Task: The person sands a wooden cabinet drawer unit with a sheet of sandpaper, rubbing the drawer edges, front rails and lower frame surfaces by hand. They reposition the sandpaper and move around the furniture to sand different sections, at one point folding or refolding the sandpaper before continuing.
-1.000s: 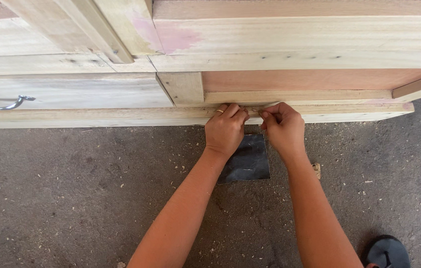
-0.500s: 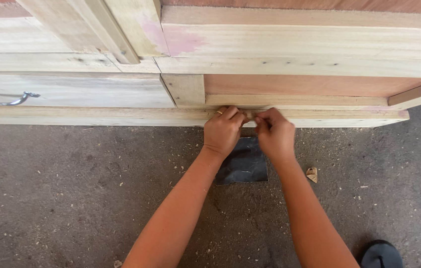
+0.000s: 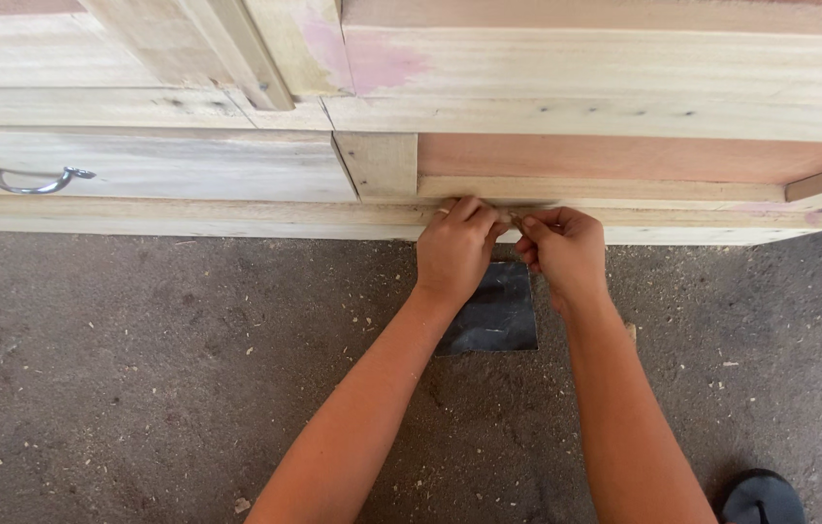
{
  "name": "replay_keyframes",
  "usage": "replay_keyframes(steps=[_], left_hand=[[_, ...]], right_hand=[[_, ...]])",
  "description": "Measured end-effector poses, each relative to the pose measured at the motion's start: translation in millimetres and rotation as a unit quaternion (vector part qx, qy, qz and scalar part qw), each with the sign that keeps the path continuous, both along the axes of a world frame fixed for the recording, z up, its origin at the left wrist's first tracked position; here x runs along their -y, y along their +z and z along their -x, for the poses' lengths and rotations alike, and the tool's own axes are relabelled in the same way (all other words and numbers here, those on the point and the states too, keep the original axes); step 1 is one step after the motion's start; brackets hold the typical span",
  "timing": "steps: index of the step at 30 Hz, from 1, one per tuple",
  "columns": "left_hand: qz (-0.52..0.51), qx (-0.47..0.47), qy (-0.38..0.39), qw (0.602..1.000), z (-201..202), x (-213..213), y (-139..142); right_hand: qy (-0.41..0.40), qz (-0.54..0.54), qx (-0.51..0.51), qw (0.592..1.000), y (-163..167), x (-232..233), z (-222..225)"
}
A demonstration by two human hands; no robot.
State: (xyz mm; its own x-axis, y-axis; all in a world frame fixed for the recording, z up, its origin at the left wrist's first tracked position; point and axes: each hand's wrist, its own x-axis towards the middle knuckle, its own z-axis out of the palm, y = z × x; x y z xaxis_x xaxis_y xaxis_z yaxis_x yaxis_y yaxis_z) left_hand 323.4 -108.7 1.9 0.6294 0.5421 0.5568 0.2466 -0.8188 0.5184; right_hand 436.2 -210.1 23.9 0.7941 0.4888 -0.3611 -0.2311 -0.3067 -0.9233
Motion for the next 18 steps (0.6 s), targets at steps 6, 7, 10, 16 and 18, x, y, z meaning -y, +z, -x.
replay_keyframes(steps=[6, 7, 10, 16, 18], left_hand=[[0.007, -0.035, -0.013, 0.999, 0, -3, 4], [0.005, -0.032, -0.02, 0.999, 0, -4, 4], [-0.02, -0.022, -0.038, 0.999, 1, -8, 2], [-0.147, -0.052, -0.035, 0.987, 6, -12, 2], [-0.217, -0.032, -0.025, 0.975, 7, -14, 3]], right_hand=[[0.042, 0.013, 0.192, 0.98, 3, 12, 17], [0.057, 0.041, 0.259, 0.963, 5, 13, 19], [0.06, 0.128, 0.338, 0.93, 14, 15, 20], [0.042, 0.066, 0.15, 0.986, 28, 8, 12], [0.088, 0.155, 0.185, 0.966, 29, 6, 7]])
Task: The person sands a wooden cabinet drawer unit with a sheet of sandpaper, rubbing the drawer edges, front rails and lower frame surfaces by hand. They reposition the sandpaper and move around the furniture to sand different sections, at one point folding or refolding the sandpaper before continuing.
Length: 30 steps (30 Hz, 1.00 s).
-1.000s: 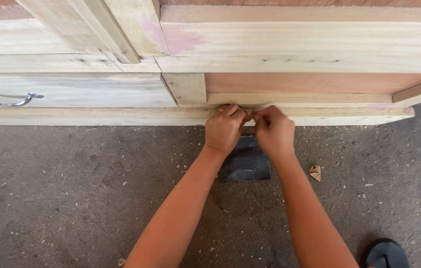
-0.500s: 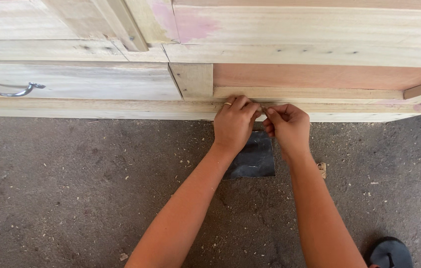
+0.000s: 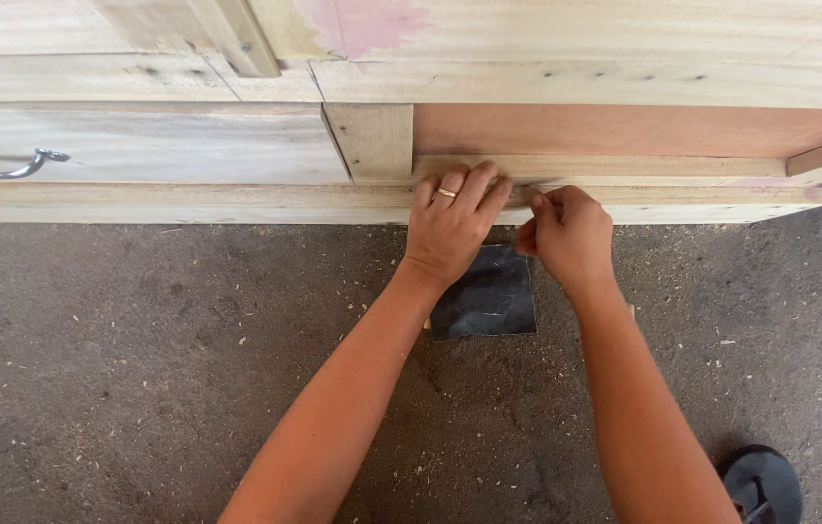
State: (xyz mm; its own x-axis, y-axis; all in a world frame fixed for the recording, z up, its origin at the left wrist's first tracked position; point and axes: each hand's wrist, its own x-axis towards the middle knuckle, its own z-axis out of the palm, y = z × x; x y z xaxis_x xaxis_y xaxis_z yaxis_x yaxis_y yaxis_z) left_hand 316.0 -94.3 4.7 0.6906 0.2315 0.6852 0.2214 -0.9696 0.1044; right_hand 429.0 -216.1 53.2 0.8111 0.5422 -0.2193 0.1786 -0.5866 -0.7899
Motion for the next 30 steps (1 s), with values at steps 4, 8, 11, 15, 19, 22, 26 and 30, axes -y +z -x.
replay_keyframes(steps=[4, 8, 11, 15, 19, 22, 26, 30], left_hand=[[-0.023, 0.023, -0.005, 0.999, 1, -7, 2], [0.028, 0.016, -0.052, 0.998, -1, -13, -1], [0.081, 0.024, -0.074, 0.994, -1, -15, -3], [0.147, 0.022, -0.096, 0.984, -2, -14, -4], [0.165, 0.027, -0.088, 0.982, -4, -11, -3], [0.166, 0.03, -0.077, 0.983, -6, -8, -3], [0.163, 0.03, -0.078, 0.983, -8, -6, -5], [0.164, 0.037, -0.082, 0.982, -8, -8, -6]], right_hand=[[0.053, 0.146, 0.06, 0.986, 1, -2, -14], [0.083, 0.15, 0.076, 0.982, 0, 0, -27], [0.104, 0.173, 0.094, 0.975, -2, 0, -34], [0.123, 0.194, 0.116, 0.966, -6, -3, -39], [0.092, 0.187, 0.056, 0.976, -14, -4, -45], [0.062, 0.149, -0.017, 0.987, -20, -1, -49], [0.096, 0.17, 0.051, 0.979, -26, 0, -50], [0.16, 0.222, 0.221, 0.936, -23, -1, -47]])
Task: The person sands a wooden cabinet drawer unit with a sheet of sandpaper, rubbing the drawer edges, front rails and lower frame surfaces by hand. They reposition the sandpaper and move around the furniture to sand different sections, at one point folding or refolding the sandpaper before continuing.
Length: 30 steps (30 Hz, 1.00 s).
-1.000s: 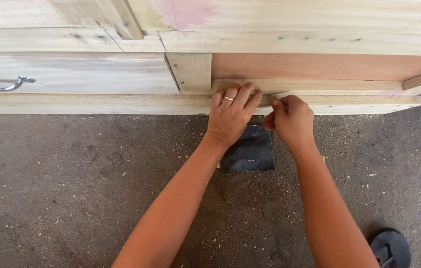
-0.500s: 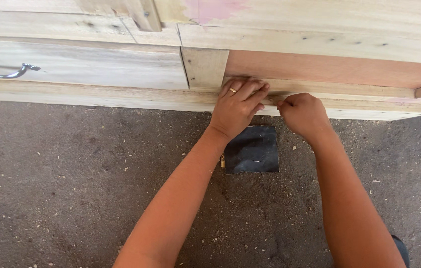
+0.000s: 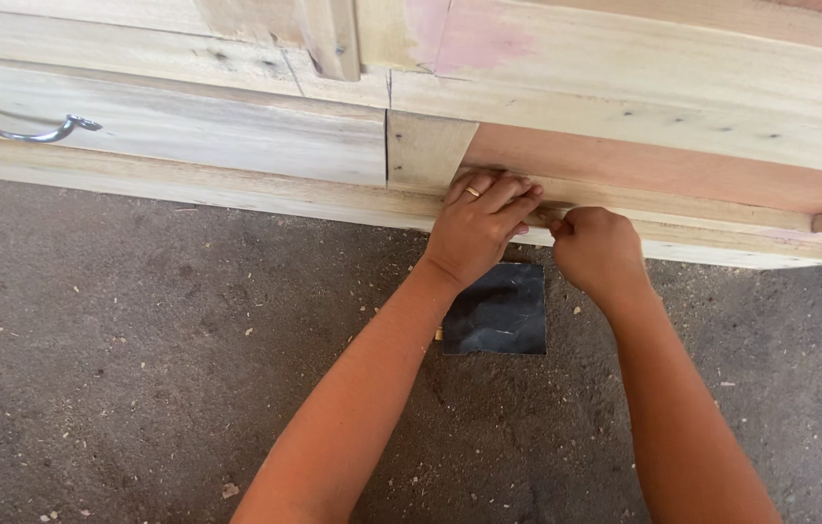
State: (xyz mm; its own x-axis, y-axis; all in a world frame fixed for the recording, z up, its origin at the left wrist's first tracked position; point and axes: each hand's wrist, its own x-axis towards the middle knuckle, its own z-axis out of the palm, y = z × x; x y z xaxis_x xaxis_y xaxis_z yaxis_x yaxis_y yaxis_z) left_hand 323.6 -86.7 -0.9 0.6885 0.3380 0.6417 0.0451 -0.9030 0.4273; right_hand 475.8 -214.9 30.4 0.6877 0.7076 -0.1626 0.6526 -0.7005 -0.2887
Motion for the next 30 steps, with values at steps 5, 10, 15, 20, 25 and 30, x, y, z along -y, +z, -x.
replay_keyframes(steps=[5, 10, 15, 20, 25, 30], left_hand=[[0.002, -0.016, 0.001, 1.0, 0, 1, 2], [0.006, -0.003, 0.009, 1.0, -2, 3, 2], [-0.004, 0.0, 0.012, 1.0, -3, 4, 0], [-0.014, 0.0, 0.017, 1.0, -3, 4, -3], [-0.014, 0.011, 0.013, 1.0, -3, 0, -2], [0.006, -0.013, 0.012, 1.0, -3, -3, 2]], right_hand=[[-0.039, 0.007, -0.059, 0.997, 14, 1, 0], [-0.05, 0.008, -0.066, 0.997, 13, 1, 1], [0.015, 0.01, -0.009, 1.0, 7, 0, -6], [0.008, -0.003, -0.034, 0.999, 8, -5, -4], [-0.006, -0.052, -0.048, 0.997, 9, -18, 12], [0.004, -0.007, -0.071, 0.997, 22, -6, 2]])
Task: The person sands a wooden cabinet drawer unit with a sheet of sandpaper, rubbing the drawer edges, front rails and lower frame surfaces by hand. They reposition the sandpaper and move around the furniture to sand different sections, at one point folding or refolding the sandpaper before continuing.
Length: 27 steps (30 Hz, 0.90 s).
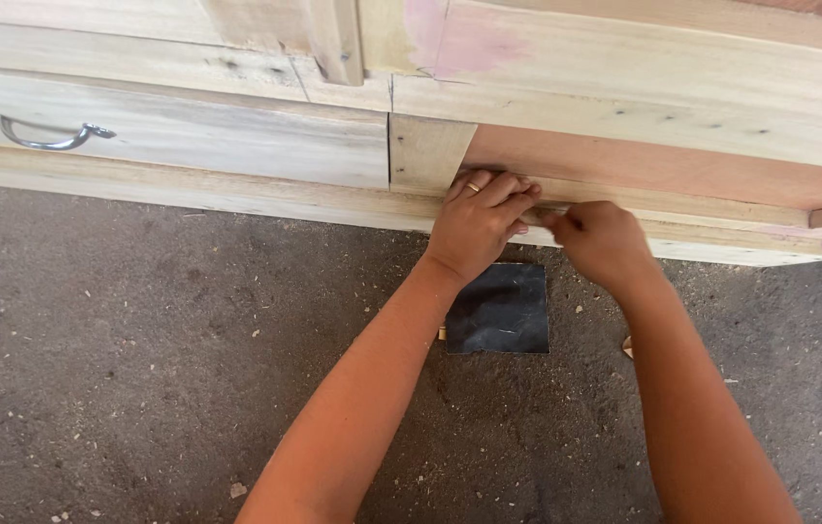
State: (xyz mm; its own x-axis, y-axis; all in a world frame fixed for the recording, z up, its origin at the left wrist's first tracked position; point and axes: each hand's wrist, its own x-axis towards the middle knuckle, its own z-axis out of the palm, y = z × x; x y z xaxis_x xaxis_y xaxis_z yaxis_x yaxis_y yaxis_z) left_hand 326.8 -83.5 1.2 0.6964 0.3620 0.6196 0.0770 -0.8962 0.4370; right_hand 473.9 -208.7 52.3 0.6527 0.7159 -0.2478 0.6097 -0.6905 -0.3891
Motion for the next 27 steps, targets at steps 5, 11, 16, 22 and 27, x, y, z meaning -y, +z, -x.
replay_keyframes(steps=[5, 11, 16, 22, 27], left_hand=[[0.015, -0.002, -0.01, 1.0, 1, 1, 2], [0.005, 0.007, 0.003, 1.0, 1, 5, 3], [0.008, 0.0, 0.006, 1.0, -1, 7, 3], [-0.009, 0.018, 0.012, 1.0, -2, 6, -2], [-0.01, 0.007, 0.002, 1.0, 0, 2, -1]], right_hand=[[-0.069, -0.046, -0.104, 0.991, -1, 17, -7], [-0.046, -0.03, -0.043, 0.998, -11, 16, -5], [-0.004, -0.033, 0.046, 0.998, -19, 13, -9], [0.004, -0.055, 0.081, 0.995, -30, 12, -6], [0.034, -0.021, 0.113, 0.993, -23, 7, 5]])
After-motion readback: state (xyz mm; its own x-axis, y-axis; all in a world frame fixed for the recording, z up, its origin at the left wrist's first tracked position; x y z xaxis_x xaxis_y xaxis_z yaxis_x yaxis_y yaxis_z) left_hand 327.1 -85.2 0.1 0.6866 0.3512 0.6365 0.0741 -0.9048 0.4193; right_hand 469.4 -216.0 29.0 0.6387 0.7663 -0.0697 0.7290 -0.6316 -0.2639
